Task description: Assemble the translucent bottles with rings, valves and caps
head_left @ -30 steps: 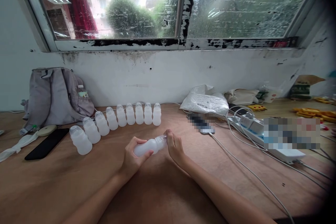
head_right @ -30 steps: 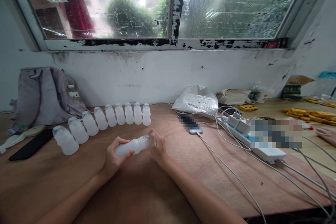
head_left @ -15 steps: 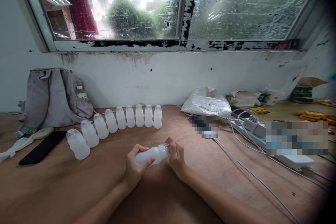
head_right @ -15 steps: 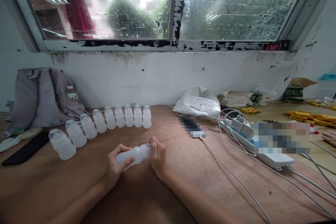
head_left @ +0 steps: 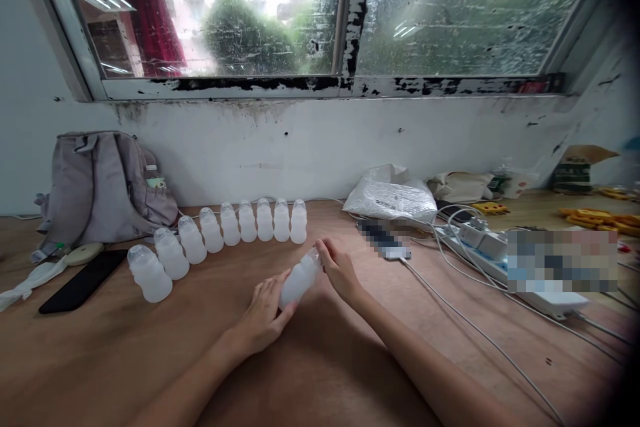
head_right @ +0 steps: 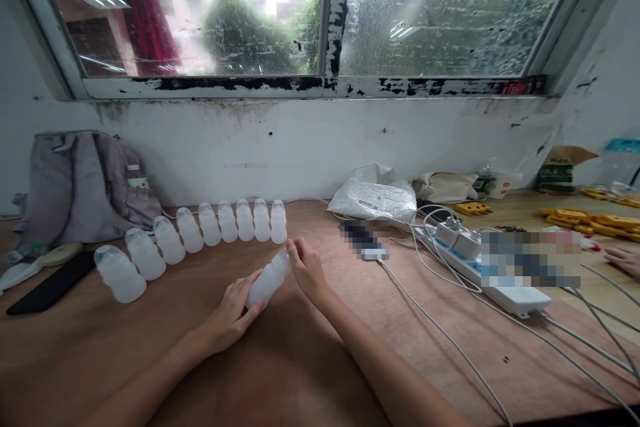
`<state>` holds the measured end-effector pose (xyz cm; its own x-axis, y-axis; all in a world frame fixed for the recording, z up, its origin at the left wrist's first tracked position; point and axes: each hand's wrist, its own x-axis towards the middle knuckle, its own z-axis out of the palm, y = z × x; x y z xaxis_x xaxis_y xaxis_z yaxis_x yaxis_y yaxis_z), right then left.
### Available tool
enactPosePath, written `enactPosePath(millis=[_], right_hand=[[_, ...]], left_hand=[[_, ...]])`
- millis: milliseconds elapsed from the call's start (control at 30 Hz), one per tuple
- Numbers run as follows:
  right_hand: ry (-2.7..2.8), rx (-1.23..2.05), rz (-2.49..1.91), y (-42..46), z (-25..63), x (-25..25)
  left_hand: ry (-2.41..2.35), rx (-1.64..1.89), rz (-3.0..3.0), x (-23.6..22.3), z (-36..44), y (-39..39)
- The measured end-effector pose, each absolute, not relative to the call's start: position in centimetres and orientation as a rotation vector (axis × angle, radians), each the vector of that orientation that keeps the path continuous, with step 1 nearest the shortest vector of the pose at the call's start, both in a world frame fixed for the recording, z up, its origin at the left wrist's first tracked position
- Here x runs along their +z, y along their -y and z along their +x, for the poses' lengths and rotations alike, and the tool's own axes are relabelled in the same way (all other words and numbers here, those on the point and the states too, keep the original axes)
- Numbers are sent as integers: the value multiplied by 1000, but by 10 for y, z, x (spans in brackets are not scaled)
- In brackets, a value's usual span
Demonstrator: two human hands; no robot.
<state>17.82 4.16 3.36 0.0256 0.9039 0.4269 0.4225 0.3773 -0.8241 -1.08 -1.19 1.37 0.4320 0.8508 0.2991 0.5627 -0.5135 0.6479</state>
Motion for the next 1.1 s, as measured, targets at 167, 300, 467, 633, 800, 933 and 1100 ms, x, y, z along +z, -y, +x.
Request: enactPosePath(millis=[167,300,467,633,800,933,1100], right_hand=[[1868,769,-940,-21,161,31],[2024,706,-875,-17,143,13],[1804,602,-1177,-59,164,-6],[1659,538,-1327,-103,204,-6],[1657,559,-1351,-127,209,-5],[1666,529,-1360,-136,206,-6],[1732,458,-1270,-133,208,-6]], left_hand=[[-1402,691,2425,-2,-8,9],[-1486,640,2457,-11,-9,6],[-1559,558,2393,-8,-9,5],[-1566,536,2407,-8,-9,6],[-1592,513,2399,-11,-10,5],[-1585,510,2412,-12,-11,5],[-1570,541,2408,-11,-12,4]])
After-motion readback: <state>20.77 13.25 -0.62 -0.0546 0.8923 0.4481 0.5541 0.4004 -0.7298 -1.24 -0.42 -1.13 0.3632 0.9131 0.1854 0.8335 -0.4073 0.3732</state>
